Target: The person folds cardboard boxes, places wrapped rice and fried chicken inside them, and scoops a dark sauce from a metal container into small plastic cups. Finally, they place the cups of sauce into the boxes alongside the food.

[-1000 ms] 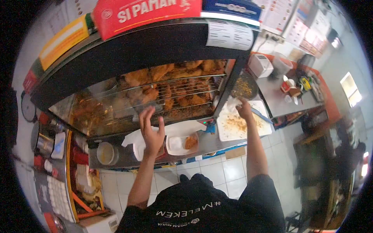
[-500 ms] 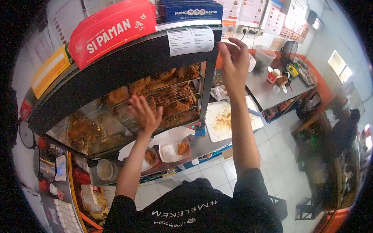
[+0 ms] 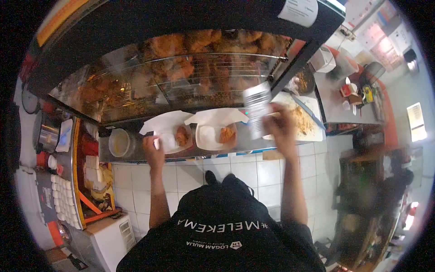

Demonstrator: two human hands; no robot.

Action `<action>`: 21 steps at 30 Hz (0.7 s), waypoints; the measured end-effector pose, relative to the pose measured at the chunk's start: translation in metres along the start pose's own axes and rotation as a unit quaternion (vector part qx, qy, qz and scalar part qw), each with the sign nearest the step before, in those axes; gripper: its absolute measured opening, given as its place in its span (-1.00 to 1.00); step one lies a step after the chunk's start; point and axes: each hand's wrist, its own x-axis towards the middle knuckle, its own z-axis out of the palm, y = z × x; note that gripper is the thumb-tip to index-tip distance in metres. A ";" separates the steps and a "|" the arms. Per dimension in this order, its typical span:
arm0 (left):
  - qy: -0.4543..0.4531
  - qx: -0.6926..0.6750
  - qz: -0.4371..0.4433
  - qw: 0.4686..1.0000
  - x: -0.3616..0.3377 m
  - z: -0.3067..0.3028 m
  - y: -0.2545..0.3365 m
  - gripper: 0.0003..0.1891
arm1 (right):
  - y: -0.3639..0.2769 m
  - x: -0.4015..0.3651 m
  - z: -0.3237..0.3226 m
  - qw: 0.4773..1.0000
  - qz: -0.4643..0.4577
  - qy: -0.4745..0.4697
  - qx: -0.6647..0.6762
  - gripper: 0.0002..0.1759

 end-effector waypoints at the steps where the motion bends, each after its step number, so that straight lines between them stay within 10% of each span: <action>1: -0.015 0.059 -0.065 0.996 -0.016 0.000 -0.029 -0.71 | 0.036 -0.007 0.022 0.997 0.038 -0.071 0.010 -0.55; 3: -0.026 -0.013 -0.159 0.987 -0.048 0.033 -0.120 -0.54 | 0.097 -0.016 0.073 0.961 -0.062 -0.106 -0.248 -0.59; 4: -0.080 -0.006 -0.181 0.980 -0.037 0.027 -0.117 -0.55 | 0.168 -0.009 0.094 0.882 -0.261 -0.158 -0.359 -0.69; 5: -0.116 -0.047 -0.170 0.978 -0.032 0.032 -0.134 -0.52 | 0.180 -0.015 0.122 0.885 -0.136 -0.157 -0.417 -0.78; 6: -0.152 -0.088 -0.162 0.971 -0.027 0.037 -0.150 -0.48 | 0.272 -0.013 0.156 0.760 -0.162 -0.174 -0.605 -0.79; 7: -0.167 -0.011 -0.142 0.976 -0.023 0.042 -0.161 -0.41 | 0.341 -0.035 0.175 0.666 -0.400 0.077 -0.625 -0.79; 10: -0.193 -0.109 -0.177 0.959 -0.013 0.063 -0.183 -0.38 | 0.263 -0.023 0.191 0.771 -0.191 -0.294 -0.531 -0.78; 14: -0.179 -0.050 -0.147 0.972 -0.013 0.077 -0.202 -0.36 | 0.229 -0.024 0.190 0.774 -0.075 -0.377 -0.503 -0.74; 16: -0.161 -0.022 -0.164 0.973 -0.012 0.074 -0.191 -0.37 | 0.229 -0.030 0.184 0.756 -0.183 -0.312 -0.546 -0.72; 19: -0.176 0.073 -0.132 0.973 -0.003 0.094 -0.229 -0.36 | 0.210 -0.047 0.155 0.868 -0.213 -0.082 -0.440 -0.69; 21: -0.103 0.060 -0.021 0.993 -0.002 0.098 -0.232 -0.38 | 0.188 -0.062 0.123 0.937 -0.035 0.008 -0.348 -0.59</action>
